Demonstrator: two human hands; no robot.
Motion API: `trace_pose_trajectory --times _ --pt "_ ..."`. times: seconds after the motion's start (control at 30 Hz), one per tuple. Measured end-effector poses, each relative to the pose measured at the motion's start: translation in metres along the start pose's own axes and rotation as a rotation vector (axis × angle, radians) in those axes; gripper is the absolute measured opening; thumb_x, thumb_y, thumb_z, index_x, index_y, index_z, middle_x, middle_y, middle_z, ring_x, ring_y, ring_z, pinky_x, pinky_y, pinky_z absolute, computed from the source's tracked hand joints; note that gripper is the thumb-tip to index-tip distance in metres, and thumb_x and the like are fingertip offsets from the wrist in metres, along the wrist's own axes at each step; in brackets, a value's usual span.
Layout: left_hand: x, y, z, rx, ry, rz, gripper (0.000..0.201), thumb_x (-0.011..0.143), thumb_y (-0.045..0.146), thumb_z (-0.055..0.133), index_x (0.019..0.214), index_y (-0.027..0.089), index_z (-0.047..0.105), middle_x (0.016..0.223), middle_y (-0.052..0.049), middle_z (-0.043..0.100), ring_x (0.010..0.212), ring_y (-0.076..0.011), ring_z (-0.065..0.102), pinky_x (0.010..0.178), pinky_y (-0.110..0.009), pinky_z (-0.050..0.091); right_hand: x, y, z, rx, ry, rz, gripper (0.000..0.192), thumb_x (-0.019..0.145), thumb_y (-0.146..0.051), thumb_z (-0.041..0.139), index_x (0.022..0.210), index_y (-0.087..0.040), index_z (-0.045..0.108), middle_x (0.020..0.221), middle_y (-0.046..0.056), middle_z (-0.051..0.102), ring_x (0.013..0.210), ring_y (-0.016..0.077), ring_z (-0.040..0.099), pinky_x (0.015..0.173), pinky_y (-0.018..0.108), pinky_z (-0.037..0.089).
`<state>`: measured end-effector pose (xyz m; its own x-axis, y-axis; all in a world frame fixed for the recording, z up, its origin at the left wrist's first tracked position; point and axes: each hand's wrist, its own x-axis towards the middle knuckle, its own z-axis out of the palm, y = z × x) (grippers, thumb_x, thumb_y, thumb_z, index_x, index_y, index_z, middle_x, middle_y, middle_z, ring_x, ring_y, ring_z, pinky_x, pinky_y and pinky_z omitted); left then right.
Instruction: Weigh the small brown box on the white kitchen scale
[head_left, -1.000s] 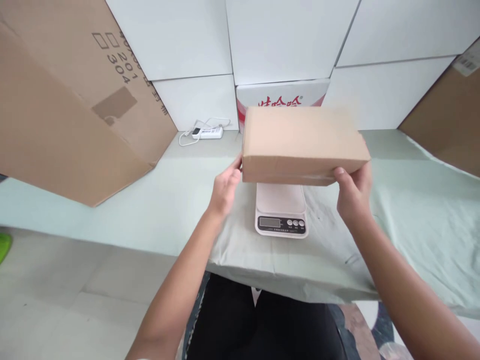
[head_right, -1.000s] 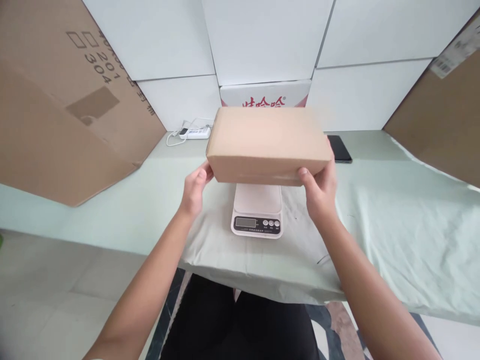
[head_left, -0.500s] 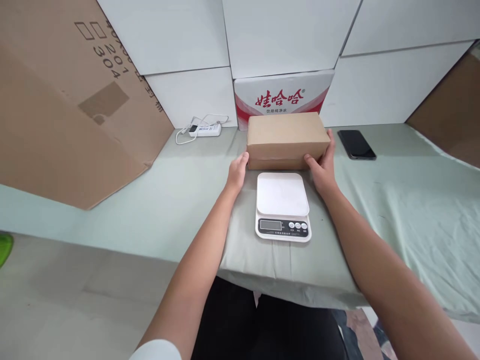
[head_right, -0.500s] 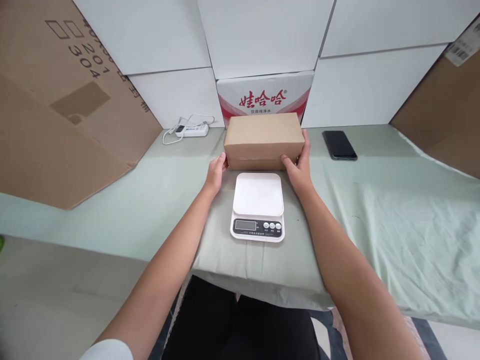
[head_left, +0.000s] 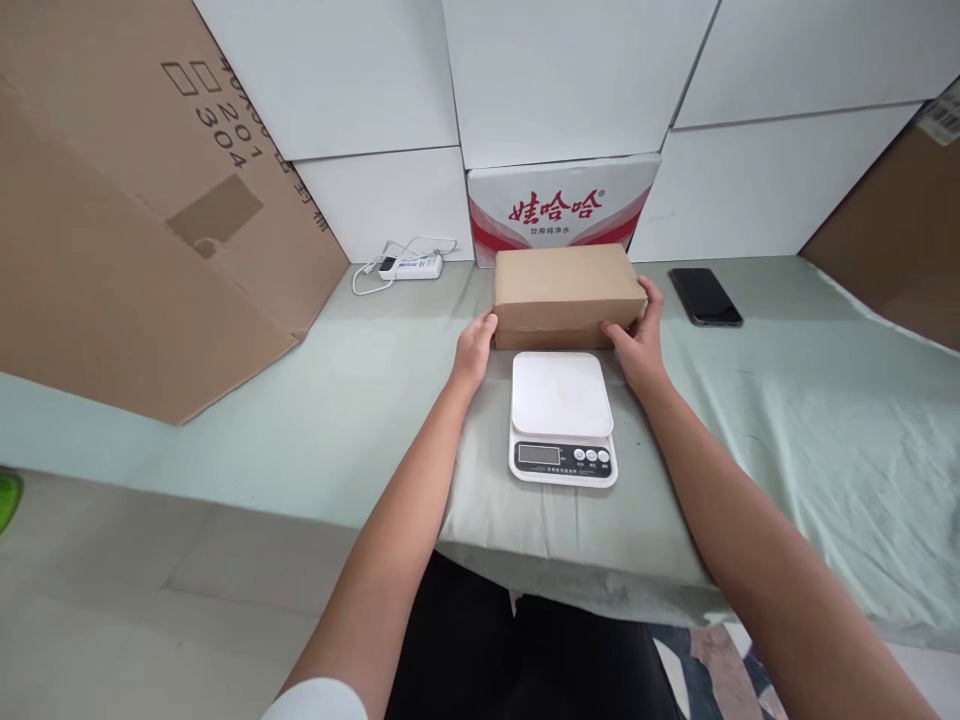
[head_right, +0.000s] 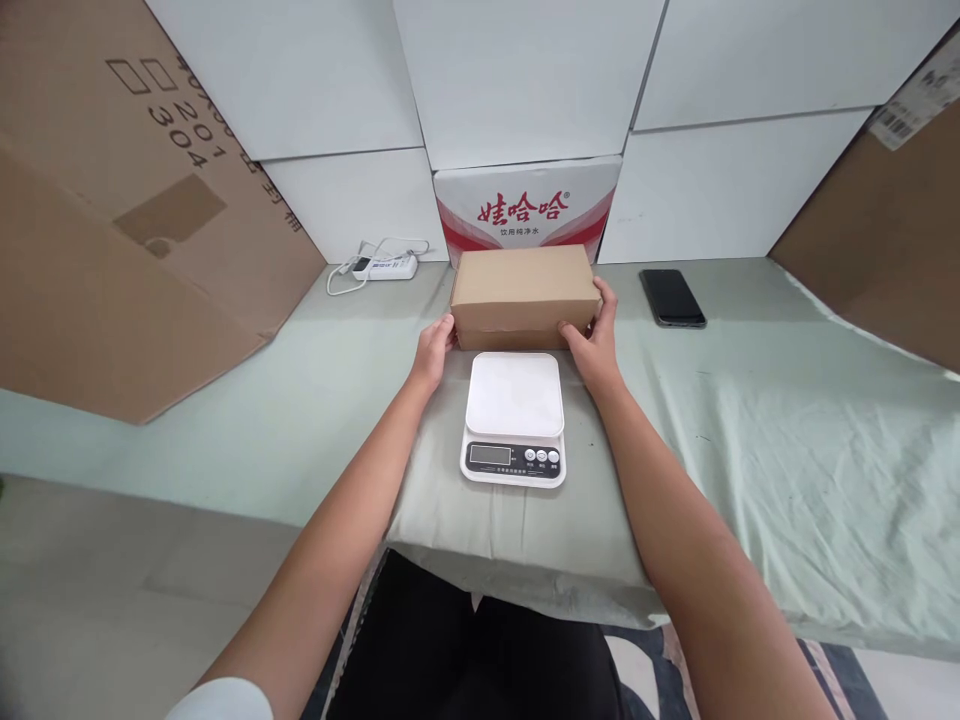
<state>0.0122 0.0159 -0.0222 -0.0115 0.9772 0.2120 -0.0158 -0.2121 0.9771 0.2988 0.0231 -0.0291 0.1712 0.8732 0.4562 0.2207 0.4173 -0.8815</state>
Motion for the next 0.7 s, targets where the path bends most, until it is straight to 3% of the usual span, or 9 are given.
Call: trace_pose_trajectory --times 0.13,0.3,0.5,0.7 --pt "0.002 0.001 -0.005 -0.005 0.083 -0.07 0.061 0.106 0.067 0.059 0.145 0.023 0.076 0.162 -0.011 0.073 0.16 -0.0337 0.061 0.132 -0.048 0.051 -0.001 0.002 -0.002 0.008 0.017 0.018 0.101 0.078 -0.044 0.077 0.166 -0.036 0.029 0.153 0.013 0.064 0.142 0.0392 0.064 0.124 0.064 0.054" --pt "0.003 0.005 -0.011 -0.072 0.177 -0.105 0.073 0.109 0.069 0.052 0.157 0.016 0.065 0.174 -0.019 0.06 0.167 -0.0315 0.055 0.132 -0.042 0.049 -0.002 0.005 -0.004 0.01 0.05 0.003 0.101 0.081 -0.05 0.076 0.168 -0.04 0.028 0.154 0.011 0.064 0.145 0.0376 0.064 0.124 0.062 0.053" --pt "0.002 0.002 -0.008 -0.021 0.085 -0.122 0.069 0.108 0.07 0.053 0.152 0.021 0.071 0.171 -0.013 0.065 0.165 -0.0325 0.057 0.133 -0.046 0.048 -0.002 0.0 -0.002 0.028 0.052 0.017 0.097 0.079 -0.051 0.077 0.165 -0.034 0.036 0.147 0.013 0.069 0.14 0.0378 0.066 0.125 0.062 0.052" --pt "0.003 -0.002 -0.006 0.027 0.008 -0.083 0.063 0.108 0.067 0.052 0.147 0.023 0.076 0.162 -0.01 0.073 0.156 -0.0339 0.065 0.127 -0.047 0.054 -0.001 -0.006 -0.002 0.015 0.035 0.01 0.093 0.077 -0.047 0.078 0.162 -0.033 0.042 0.156 0.012 0.066 0.144 0.0369 0.062 0.126 0.057 0.053"
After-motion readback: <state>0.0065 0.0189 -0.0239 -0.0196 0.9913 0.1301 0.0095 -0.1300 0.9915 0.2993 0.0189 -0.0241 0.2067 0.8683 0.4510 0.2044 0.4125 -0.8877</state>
